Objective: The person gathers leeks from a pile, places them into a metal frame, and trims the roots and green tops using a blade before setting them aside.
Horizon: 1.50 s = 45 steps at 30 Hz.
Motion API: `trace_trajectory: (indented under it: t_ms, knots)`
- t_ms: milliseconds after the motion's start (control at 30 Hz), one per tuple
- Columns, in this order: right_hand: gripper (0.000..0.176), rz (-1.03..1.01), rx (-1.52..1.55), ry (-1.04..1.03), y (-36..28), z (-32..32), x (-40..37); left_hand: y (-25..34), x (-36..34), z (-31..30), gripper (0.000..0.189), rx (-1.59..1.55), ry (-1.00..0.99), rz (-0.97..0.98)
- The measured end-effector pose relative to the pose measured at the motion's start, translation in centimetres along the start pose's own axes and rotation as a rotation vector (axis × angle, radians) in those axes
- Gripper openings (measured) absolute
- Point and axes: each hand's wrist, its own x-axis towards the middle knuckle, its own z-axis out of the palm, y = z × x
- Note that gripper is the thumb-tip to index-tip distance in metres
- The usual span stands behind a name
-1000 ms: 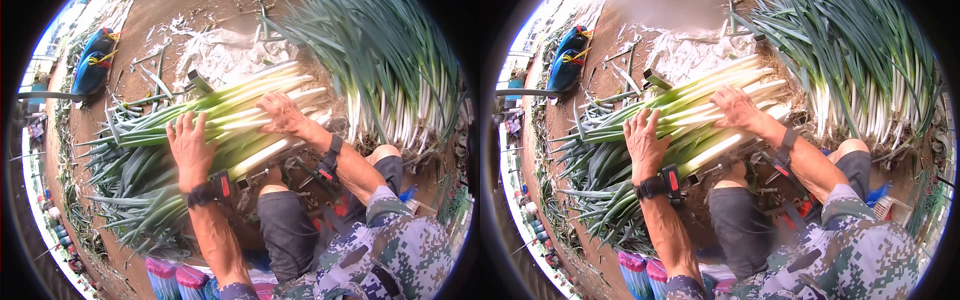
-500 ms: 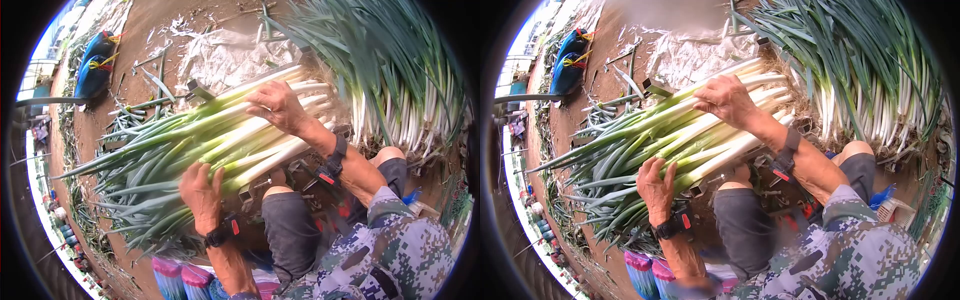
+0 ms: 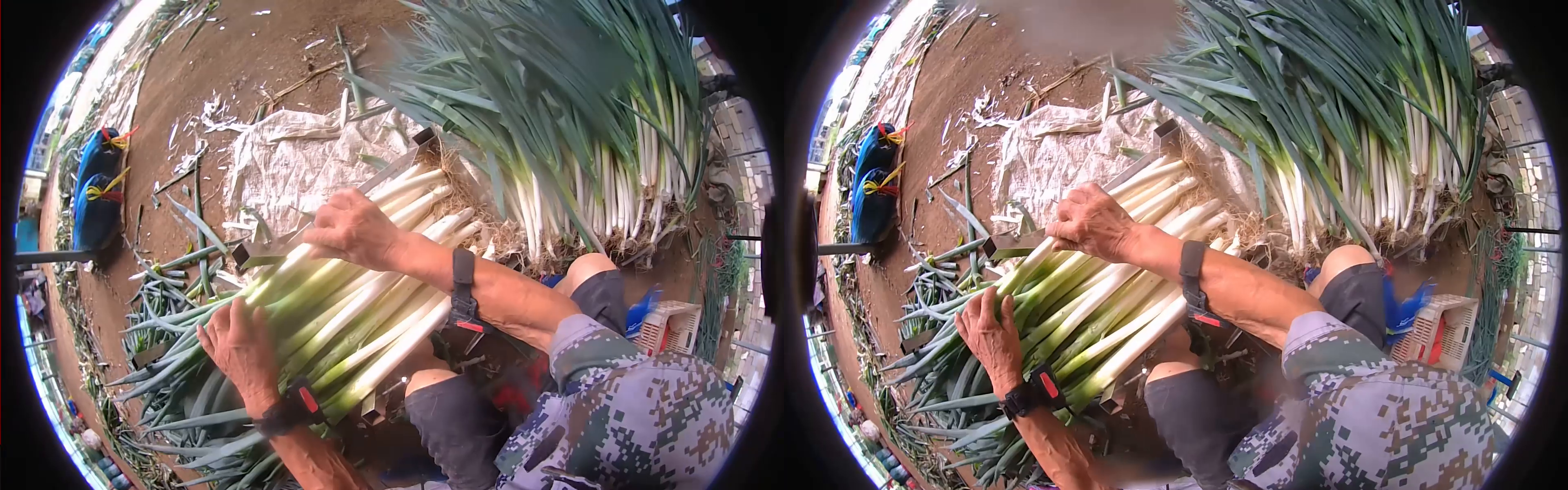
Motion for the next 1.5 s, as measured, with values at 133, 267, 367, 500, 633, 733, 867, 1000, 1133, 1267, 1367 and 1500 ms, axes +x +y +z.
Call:
trace_trajectory:
  t_ms: [133, 267, 367, 500, 633, 733, 867, 1000, 1133, 1267, 1367, 1500]
  knots:
    - [0.027, 0.016, 0.013, -0.052, 4.2, 3.0, 0.1, -0.4, 1.5, 2.8, 0.030, -0.039, 0.035, 0.067]
    - [0.031, 0.159, 0.084, -0.191, 5.7, 3.0, -1.2, -0.4, 3.1, 4.2, 0.027, -0.059, -0.040, 0.100]
    - [0.033, 0.163, 0.086, -0.192, 6.2, 3.3, -1.4, -0.2, 3.5, 4.9, 0.023, -0.055, -0.008, 0.124]
    - [0.037, 0.172, 0.069, -0.199, 5.7, 2.7, -1.0, 0.0, 3.6, 3.6, 0.033, -0.059, -0.060, 0.100]
    - [0.036, 0.146, -0.004, -0.130, 4.3, 1.8, -1.0, -0.2, 3.1, 3.6, 0.034, -0.093, 0.046, 0.152]
    - [0.034, 0.138, 0.075, -0.101, 3.4, 0.7, -2.3, 0.0, 2.1, 3.4, 0.034, -0.123, 0.123, 0.201]
    - [0.037, 0.144, 0.144, -0.069, 3.9, 1.4, -3.8, 1.4, 1.7, 2.5, 0.030, -0.114, 0.088, 0.205]
    - [0.048, 0.083, 0.060, -0.012, 4.3, 2.2, -4.0, 2.9, 1.5, 1.4, 0.027, -0.088, -0.002, 0.105]
    - [0.051, 0.114, 0.093, -0.098, 4.0, 2.1, -3.9, 3.1, 1.0, 1.8, 0.022, -0.111, -0.028, 0.057]
    - [0.049, 0.116, 0.143, -0.100, 4.3, 2.6, -3.8, 2.8, 1.0, 3.0, 0.018, -0.119, -0.005, -0.020]
    - [0.047, 0.230, 0.132, -0.228, 3.9, 1.5, -3.4, 3.0, 1.1, 3.5, 0.019, -0.180, -0.019, -0.068]
    - [0.048, 0.266, 0.269, -0.147, 3.7, -0.7, -2.4, 0.9, 1.4, 4.9, 0.024, -0.246, -0.072, -0.080]
